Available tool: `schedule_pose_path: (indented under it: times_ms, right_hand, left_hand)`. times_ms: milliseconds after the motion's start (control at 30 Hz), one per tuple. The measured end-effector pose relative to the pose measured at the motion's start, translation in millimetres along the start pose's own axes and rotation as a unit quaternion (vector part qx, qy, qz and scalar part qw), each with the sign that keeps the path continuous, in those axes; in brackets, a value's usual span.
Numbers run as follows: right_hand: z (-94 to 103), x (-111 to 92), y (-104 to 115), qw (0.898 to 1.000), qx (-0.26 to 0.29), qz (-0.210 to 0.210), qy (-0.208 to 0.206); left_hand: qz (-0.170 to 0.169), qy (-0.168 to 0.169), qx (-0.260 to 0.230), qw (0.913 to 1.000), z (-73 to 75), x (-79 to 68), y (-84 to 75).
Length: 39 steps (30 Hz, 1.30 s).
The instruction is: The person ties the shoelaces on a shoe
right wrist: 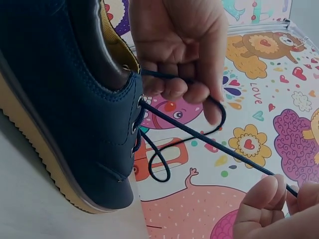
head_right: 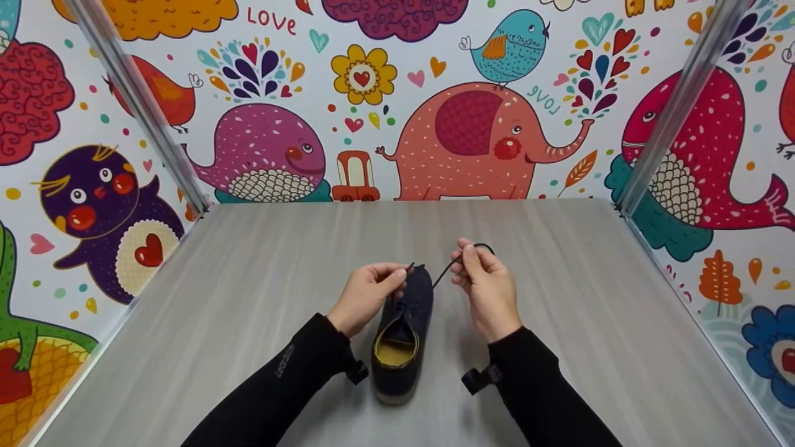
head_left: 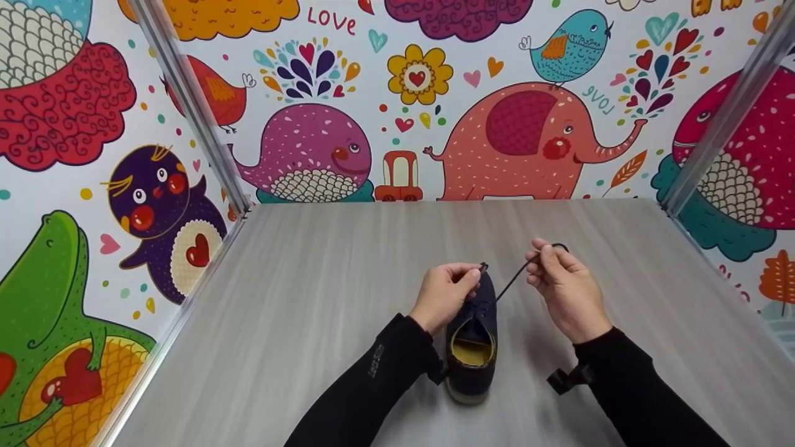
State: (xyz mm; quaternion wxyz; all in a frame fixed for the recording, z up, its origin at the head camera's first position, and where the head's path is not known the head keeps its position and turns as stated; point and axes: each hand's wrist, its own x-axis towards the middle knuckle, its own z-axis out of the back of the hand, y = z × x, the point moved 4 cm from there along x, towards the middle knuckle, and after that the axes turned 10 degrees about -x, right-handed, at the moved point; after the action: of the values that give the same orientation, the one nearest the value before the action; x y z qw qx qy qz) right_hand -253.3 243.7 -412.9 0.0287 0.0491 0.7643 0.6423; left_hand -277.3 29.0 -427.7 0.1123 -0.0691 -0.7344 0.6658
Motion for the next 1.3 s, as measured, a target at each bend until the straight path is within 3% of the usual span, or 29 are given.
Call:
schedule_pose_path:
  times_ms: [133, 367, 567, 733, 900, 1033, 1167, 1300]
  right_hand:
    - [-2.1, 0.3, 1.3, 1.000, -0.004, 0.000, 0.002]
    - [-10.0, 5.0, 5.7, 1.000, -0.005, 0.019, 0.008]
    - [-13.6, 12.2, 4.1, 1.000, -0.013, 0.014, 0.017]
    - [-4.2, 15.9, -5.4, 0.995, -0.091, -0.013, 0.042]
    - [12.9, 13.7, -24.0, 0.972, -0.207, -0.052, 0.103]
    - [24.0, 9.1, -39.4, 0.948, -0.275, -0.049, 0.156]
    - [32.5, 2.4, -49.6, 0.926, -0.321, -0.032, 0.193]
    - [43.5, -5.7, -52.6, 0.916, -0.339, -0.035, 0.213]
  left_hand:
    - [0.001, 0.029, 0.069, 0.9972, -10.0, 5.3, -0.5]
    - [-0.015, 0.084, 0.158, 0.9838, -28.1, 11.0, -3.2]
    - [-0.015, 0.089, 0.144, 0.9854, -30.3, 10.2, -4.7]
    - [0.009, 0.082, 0.102, 0.9914, -27.2, 10.1, -2.5]
    - [0.022, 0.078, 0.065, 0.9946, -23.8, 10.2, 0.6]
    - [0.019, 0.077, 0.061, 0.9950, -23.0, 9.7, 1.9]
    - [0.021, 0.070, 0.065, 0.9952, -22.8, 9.8, 2.4]
    - [0.017, 0.061, 0.070, 0.9955, -21.9, 9.4, 2.3]
